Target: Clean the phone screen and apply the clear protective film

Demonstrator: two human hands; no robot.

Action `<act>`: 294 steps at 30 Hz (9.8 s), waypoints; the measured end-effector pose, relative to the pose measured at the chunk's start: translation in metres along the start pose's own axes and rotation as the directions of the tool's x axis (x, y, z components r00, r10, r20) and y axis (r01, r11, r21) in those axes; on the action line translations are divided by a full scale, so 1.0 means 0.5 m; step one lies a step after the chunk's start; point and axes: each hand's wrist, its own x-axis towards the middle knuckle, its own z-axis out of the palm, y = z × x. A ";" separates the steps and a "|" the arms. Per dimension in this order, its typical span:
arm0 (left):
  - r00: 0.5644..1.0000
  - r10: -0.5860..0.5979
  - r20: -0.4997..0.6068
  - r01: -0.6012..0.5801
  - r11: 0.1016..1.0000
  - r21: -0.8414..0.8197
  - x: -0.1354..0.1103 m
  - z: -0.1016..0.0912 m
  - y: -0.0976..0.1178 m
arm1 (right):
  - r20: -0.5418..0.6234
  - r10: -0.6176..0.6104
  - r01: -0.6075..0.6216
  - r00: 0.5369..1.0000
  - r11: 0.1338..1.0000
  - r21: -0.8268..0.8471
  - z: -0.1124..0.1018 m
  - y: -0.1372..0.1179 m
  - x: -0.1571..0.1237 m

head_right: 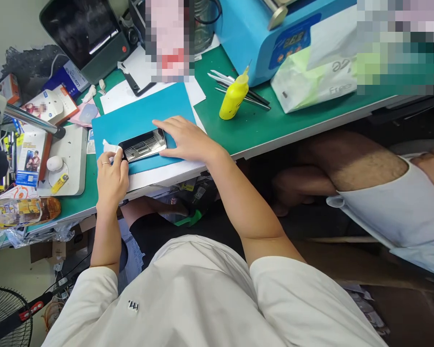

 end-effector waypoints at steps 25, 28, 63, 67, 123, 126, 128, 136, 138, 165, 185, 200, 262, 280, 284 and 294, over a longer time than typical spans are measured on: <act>0.999 0.014 0.041 -0.017 0.998 0.062 0.049 0.002 0.009 | -0.018 0.006 -0.005 1.000 1.000 0.016 0.005 0.002 0.003; 0.996 0.039 0.075 -0.046 0.995 0.092 0.061 0.001 0.039 | -0.012 0.033 -0.033 0.999 0.999 0.030 0.005 0.000 0.004; 0.979 0.176 0.106 -0.176 0.984 -0.002 0.065 0.025 0.129 | -0.018 -0.005 0.007 1.000 0.996 0.084 0.012 0.008 0.012; 0.984 0.105 0.145 -0.113 0.993 0.046 0.084 0.017 0.125 | -0.005 0.014 -0.013 1.000 0.998 0.068 0.013 0.007 0.009; 0.942 0.254 0.217 -0.251 0.967 -0.043 0.006 0.014 0.126 | 0.011 0.023 -0.023 1.000 0.998 0.063 0.015 -0.001 -0.001; 0.937 0.272 0.217 -0.265 0.962 -0.061 0.008 0.021 0.145 | 0.001 0.018 -0.018 1.000 0.997 0.071 0.017 0.001 -0.002; 0.936 0.270 0.226 -0.261 0.963 -0.068 0.005 0.019 0.142 | 0.002 0.022 -0.022 1.000 0.997 0.074 0.016 0.000 -0.003; 0.958 0.120 0.259 -0.119 0.993 -0.019 -0.004 -0.021 0.050 | 0.040 0.056 -0.058 0.998 0.997 0.060 0.008 -0.011 -0.006; 0.951 0.161 0.264 -0.158 0.987 -0.032 0.003 -0.021 0.052 | 0.035 0.049 -0.051 0.998 0.997 0.064 0.009 -0.011 -0.005; 0.926 0.298 0.232 -0.283 0.954 -0.096 0.016 0.034 0.143 | 0.011 -0.065 0.065 0.998 0.998 0.006 0.021 0.010 0.002; 0.934 0.262 0.242 -0.233 0.962 -0.144 0.007 0.012 0.140 | 0.034 -0.040 0.041 0.999 0.999 -0.011 0.015 0.001 -0.004; 0.927 0.273 0.256 -0.256 0.962 -0.097 0.003 0.026 0.189 | -0.015 -0.005 0.006 1.000 0.999 0.050 0.022 0.012 -0.006; 0.967 0.182 0.176 -0.171 0.982 -0.076 0.043 0.038 0.158 | 0.023 -0.012 0.012 1.000 1.000 -0.001 0.025 0.017 -0.004; 0.990 0.022 0.138 -0.008 0.995 -0.101 -0.047 0.022 0.016 | 0.036 0.013 -0.012 0.999 0.999 -0.031 0.017 -0.015 -0.011; 0.989 0.071 0.132 -0.054 0.991 -0.126 -0.054 0.017 -0.002 | 0.035 -0.015 0.017 0.999 0.998 -0.064 0.020 -0.013 -0.014; 0.825 0.498 0.266 -0.498 0.864 -0.074 0.129 -0.056 -0.114 | 0.323 -0.167 0.258 0.932 0.929 -0.266 -0.048 -0.034 0.086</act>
